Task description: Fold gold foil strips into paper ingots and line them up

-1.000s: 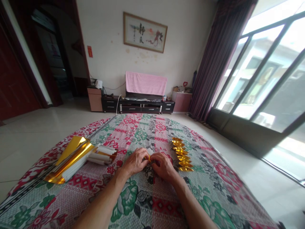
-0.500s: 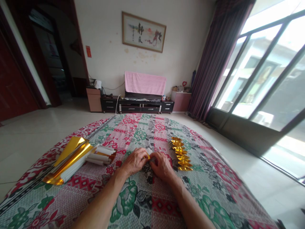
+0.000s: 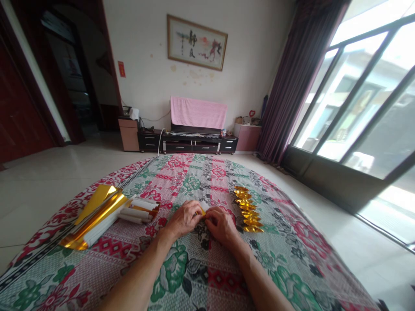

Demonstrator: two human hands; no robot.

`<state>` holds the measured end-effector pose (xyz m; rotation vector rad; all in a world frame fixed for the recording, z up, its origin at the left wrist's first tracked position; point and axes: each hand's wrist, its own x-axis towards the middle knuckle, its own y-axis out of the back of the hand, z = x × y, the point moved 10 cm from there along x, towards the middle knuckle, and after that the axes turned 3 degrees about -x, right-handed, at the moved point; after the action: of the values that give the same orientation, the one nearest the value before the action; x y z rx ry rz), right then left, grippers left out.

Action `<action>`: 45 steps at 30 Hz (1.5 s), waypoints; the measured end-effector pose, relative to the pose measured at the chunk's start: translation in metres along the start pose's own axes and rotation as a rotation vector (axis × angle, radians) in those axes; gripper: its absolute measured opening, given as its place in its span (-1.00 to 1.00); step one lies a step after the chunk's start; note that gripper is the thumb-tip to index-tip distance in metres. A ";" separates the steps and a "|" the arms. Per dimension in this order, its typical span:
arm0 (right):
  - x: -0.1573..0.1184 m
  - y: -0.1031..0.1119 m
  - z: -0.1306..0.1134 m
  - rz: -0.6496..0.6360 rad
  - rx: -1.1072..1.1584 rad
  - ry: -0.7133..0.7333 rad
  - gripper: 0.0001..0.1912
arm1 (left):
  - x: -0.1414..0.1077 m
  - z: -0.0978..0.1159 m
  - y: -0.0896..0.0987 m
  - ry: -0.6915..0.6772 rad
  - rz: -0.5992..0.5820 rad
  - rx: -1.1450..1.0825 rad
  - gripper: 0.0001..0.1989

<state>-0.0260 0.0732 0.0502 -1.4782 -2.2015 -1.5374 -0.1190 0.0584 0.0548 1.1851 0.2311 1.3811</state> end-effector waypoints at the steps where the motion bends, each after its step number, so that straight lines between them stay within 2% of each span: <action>1: 0.000 -0.001 0.000 -0.002 -0.006 0.002 -0.87 | 0.000 -0.001 0.000 0.001 -0.001 -0.008 -0.92; 11: 0.000 -0.003 -0.003 -0.019 -0.110 0.031 -0.91 | -0.003 -0.010 -0.002 0.032 -0.023 -0.086 -0.85; 23: 0.001 0.000 -0.001 -0.005 -0.078 -0.013 -0.90 | -0.001 0.008 -0.002 -0.008 -0.059 0.078 -0.89; 28: 0.001 0.006 0.008 0.032 -0.042 -0.089 -0.76 | -0.002 0.013 -0.003 -0.038 -0.095 0.128 -0.89; 35: 0.002 0.011 0.003 0.085 0.042 -0.031 -0.68 | -0.003 0.015 -0.004 -0.051 -0.124 0.153 -0.83; 40: 0.001 0.008 0.001 0.060 0.016 -0.030 -0.70 | -0.003 0.013 -0.003 -0.044 -0.107 0.156 -0.83; 45: 0.002 0.007 0.000 0.041 -0.010 -0.035 -0.73 | -0.002 0.016 0.000 -0.051 -0.043 0.132 -0.85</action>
<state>-0.0219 0.0743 0.0561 -1.5548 -2.1717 -1.5239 -0.1080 0.0487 0.0606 1.3155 0.3131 1.3124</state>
